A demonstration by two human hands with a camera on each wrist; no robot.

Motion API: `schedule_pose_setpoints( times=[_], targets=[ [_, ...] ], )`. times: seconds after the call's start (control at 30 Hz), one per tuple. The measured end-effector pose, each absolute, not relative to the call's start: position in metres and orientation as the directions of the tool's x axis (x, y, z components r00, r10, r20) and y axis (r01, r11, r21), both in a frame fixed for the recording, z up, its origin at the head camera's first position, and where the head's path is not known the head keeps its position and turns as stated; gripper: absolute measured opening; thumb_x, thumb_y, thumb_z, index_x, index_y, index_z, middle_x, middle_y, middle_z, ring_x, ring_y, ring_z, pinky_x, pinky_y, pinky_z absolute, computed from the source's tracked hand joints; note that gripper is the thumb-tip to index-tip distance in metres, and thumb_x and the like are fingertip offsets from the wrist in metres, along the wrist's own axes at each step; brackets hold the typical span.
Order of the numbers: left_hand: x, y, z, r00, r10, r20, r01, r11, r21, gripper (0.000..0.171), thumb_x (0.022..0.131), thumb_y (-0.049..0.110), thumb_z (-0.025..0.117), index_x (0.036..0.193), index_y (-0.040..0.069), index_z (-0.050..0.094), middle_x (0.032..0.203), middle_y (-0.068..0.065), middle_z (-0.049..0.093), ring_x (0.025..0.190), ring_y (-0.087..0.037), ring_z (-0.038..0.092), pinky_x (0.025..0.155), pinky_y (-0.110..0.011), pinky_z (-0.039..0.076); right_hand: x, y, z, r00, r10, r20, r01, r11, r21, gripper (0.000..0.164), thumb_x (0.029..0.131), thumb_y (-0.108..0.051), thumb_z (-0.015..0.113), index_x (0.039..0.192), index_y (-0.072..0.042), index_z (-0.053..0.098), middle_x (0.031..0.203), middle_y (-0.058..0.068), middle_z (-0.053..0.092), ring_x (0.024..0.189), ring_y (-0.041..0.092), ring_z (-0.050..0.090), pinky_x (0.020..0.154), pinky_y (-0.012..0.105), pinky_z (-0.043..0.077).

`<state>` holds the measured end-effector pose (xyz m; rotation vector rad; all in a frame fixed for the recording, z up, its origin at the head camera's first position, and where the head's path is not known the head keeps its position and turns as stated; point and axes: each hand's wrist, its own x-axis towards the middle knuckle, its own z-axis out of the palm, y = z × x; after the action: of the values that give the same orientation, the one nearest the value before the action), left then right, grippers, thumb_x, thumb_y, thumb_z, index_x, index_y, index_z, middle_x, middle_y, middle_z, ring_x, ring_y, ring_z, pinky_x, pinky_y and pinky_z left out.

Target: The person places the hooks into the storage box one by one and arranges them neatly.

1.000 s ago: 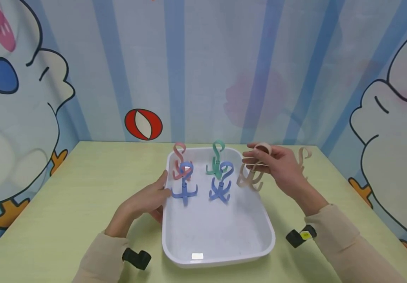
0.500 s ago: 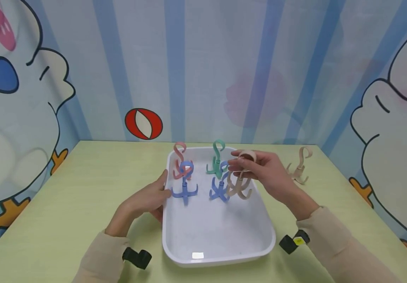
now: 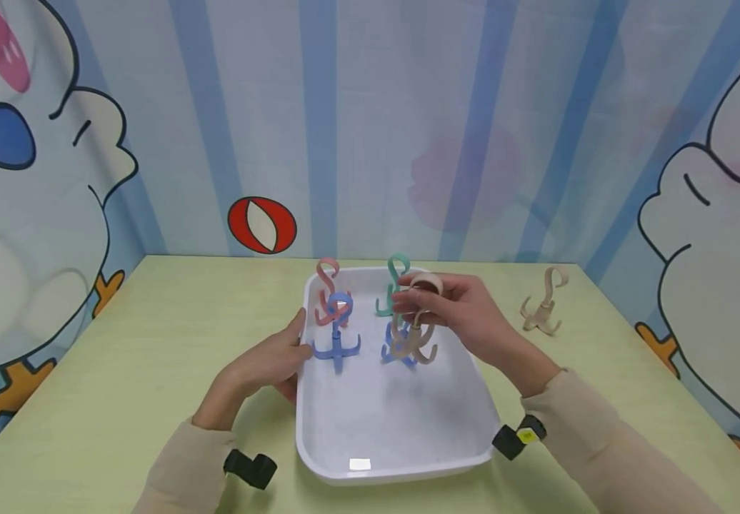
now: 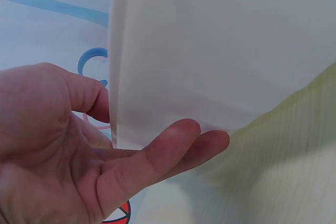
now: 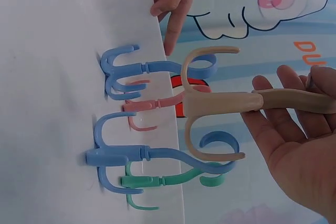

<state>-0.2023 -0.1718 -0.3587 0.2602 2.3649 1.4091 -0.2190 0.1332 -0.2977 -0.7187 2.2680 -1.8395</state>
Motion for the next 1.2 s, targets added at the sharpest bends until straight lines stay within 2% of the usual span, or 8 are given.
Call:
schedule_pose_setpoints(
  times=[0.2, 0.57, 0.87, 1.03, 1.2],
  targets=[
    [-0.202, -0.172, -0.358, -0.909, 0.345, -0.234, -0.044, 0.479, 0.877, 0.083, 0.109, 0.017, 0.047, 0.171, 0.021, -0.008, 0.132, -0.023, 0.066, 0.086, -0.031, 0.079, 0.064, -0.045, 0.067, -0.218, 0.124, -0.299, -0.866, -0.467, 0.178, -0.269, 0.137, -0.953, 0.033, 0.106, -0.013, 0.063, 0.134, 0.002, 0.068, 0.124, 0.021, 0.076, 0.111, 0.031, 0.077, 0.092, 0.035, 0.065],
    [-0.199, -0.171, -0.358, -0.917, 0.325, -0.231, -0.047, 0.487, 0.872, 0.084, 0.108, 0.017, 0.049, 0.171, 0.024, -0.006, 0.134, -0.022, 0.064, 0.087, -0.028, 0.079, 0.064, -0.045, 0.067, -0.219, 0.107, -0.302, -0.828, -0.530, 0.184, -0.277, 0.101, -0.955, 0.032, 0.106, -0.011, 0.062, 0.134, 0.003, 0.068, 0.128, 0.030, 0.071, 0.114, 0.033, 0.076, 0.095, 0.038, 0.064],
    [-0.199, -0.171, -0.358, -0.917, 0.330, -0.223, -0.040, 0.479, 0.877, 0.083, 0.108, 0.017, 0.049, 0.171, 0.022, -0.004, 0.138, -0.024, 0.062, 0.090, -0.030, 0.079, 0.064, -0.046, 0.067, -0.226, 0.094, -0.306, -0.788, -0.590, 0.176, -0.263, 0.065, -0.963, 0.034, 0.105, -0.012, 0.064, 0.133, 0.006, 0.067, 0.126, 0.024, 0.074, 0.112, 0.025, 0.077, 0.097, 0.040, 0.064],
    [-0.200, -0.173, -0.360, -0.915, 0.336, -0.221, -0.040, 0.470, 0.881, 0.082, 0.108, 0.017, 0.048, 0.171, 0.023, -0.004, 0.139, -0.023, 0.061, 0.089, -0.029, 0.079, 0.063, -0.047, 0.067, -0.229, 0.088, -0.311, -0.764, -0.621, 0.175, -0.280, 0.074, -0.957, 0.035, 0.105, -0.012, 0.064, 0.135, 0.006, 0.067, 0.126, 0.021, 0.075, 0.115, 0.028, 0.076, 0.098, 0.042, 0.063],
    [-0.203, -0.174, -0.360, -0.911, 0.356, -0.208, -0.021, 0.465, 0.885, 0.080, 0.106, 0.013, 0.045, 0.171, 0.020, -0.001, 0.134, -0.026, 0.063, 0.086, -0.029, 0.078, 0.061, -0.048, 0.066, -0.229, 0.083, -0.314, -0.755, -0.633, 0.168, -0.280, 0.079, -0.957, 0.034, 0.104, -0.015, 0.066, 0.134, 0.002, 0.069, 0.126, 0.018, 0.076, 0.117, 0.032, 0.075, 0.101, 0.043, 0.062]
  ],
)
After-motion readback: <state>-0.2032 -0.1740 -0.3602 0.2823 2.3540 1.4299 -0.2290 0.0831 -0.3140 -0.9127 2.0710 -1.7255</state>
